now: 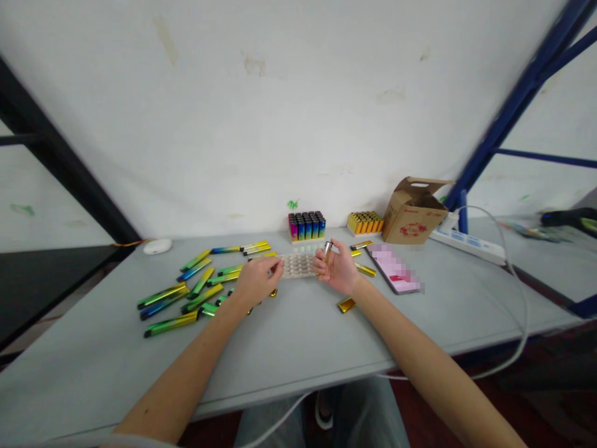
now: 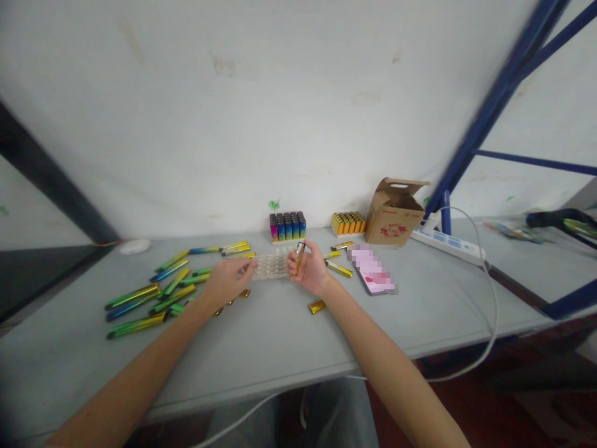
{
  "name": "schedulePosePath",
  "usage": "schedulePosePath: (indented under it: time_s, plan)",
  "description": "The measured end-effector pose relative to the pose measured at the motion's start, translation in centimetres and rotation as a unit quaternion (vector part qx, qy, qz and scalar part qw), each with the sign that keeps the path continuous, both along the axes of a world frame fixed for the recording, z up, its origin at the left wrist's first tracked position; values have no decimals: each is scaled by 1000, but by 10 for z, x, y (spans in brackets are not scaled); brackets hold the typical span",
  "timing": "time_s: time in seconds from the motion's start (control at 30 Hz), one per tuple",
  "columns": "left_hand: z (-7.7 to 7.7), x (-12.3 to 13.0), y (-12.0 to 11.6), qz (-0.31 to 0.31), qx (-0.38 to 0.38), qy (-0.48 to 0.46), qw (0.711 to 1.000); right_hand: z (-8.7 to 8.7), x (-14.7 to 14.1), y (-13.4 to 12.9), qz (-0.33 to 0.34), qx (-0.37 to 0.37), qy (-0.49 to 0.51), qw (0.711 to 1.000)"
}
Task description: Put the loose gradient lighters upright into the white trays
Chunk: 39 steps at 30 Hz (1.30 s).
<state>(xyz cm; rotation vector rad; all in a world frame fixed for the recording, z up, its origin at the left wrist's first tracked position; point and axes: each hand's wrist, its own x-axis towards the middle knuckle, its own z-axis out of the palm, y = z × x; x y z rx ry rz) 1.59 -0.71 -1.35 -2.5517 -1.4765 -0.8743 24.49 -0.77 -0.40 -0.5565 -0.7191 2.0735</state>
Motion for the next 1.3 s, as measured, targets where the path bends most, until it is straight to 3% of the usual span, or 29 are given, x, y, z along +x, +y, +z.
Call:
schedulePosePath:
  time_s: [0.4,1.3]
  plan:
    - [-1,4,-3,-17,-3,5,1000,6,-7,-2,-22,-16,-85,996]
    - [3,6,-6,-20,-25,17,999,2,-12,-4,7,49,-127,991]
